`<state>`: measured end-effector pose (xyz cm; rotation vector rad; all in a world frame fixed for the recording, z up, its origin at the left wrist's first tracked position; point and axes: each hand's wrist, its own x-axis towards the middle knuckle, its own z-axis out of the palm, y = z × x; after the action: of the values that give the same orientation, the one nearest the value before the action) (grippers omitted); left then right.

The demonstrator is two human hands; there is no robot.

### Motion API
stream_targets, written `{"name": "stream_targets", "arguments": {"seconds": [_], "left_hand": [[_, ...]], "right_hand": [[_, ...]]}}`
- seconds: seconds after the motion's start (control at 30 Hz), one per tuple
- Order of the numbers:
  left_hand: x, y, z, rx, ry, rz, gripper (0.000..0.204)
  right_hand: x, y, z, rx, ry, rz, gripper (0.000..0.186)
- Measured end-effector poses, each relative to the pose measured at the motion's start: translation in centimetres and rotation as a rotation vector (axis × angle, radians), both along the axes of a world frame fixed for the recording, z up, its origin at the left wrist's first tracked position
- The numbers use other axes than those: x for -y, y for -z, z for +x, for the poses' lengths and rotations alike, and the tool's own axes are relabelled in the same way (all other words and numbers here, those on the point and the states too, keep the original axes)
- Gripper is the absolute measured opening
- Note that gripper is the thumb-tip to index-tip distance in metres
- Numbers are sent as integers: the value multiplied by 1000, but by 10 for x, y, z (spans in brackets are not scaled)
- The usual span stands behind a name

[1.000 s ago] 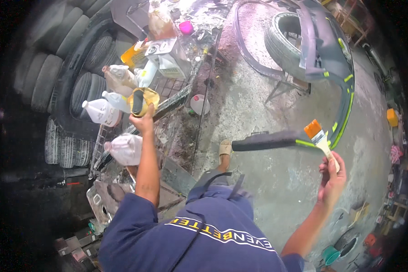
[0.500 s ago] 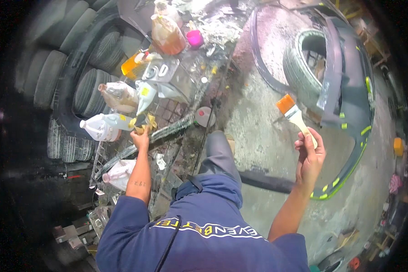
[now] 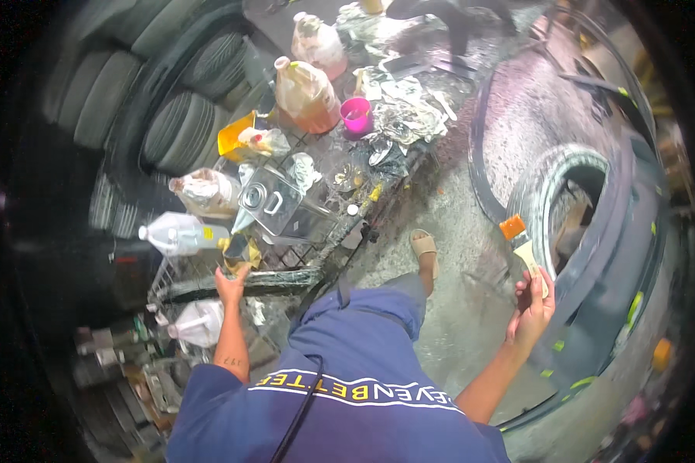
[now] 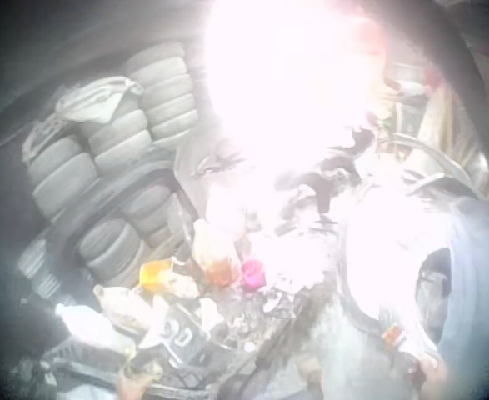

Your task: The person paints a car component with a brush, dipping the brush into a yellow container several times. They then move to a table and handle various cans and containers.

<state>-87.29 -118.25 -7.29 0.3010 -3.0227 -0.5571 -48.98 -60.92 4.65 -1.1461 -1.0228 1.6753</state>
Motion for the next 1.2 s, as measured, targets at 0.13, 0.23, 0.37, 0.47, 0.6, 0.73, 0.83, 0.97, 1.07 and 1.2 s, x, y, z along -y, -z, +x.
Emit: {"name": "stream_targets", "arguments": {"seconds": [0.13, 0.23, 0.37, 0.47, 0.6, 0.73, 0.83, 0.97, 1.07, 1.2], "left_hand": [[25, -3, 46, -82, -240, 216, 90], [-8, 17, 96, -132, -269, 219, 63], [43, 22, 195, -142, -476, 209, 52], [-18, 52, 219, -71, -703, 386, 40], [-36, 48, 275, -144, -716, 342, 39], [-44, 66, 298, 28, -710, 279, 29], [-93, 71, 277, 112, -800, 546, 26], [-57, 87, 324, 161, -776, 324, 26], [-126, 71, 326, 119, -955, 514, 24], [-223, 39, 331, 184, -974, 670, 19]], "right_hand": [[-94, -30, -93, 50, -173, 109, 35], [-138, -53, -177, 95, -467, 302, 30], [-133, -56, -293, 110, -748, 383, 25], [-139, -30, -354, 190, -803, 502, 25], [-121, -11, -431, 206, -789, 581, 25], [-121, 6, -486, 227, -866, 583, 25], [-156, 31, -519, 400, -872, 835, 23], [-129, 47, -574, 502, -992, 882, 26], [-134, 65, -601, 576, -1117, 982, 24], [-149, 109, -627, 455, -1440, 965, 29]]}}
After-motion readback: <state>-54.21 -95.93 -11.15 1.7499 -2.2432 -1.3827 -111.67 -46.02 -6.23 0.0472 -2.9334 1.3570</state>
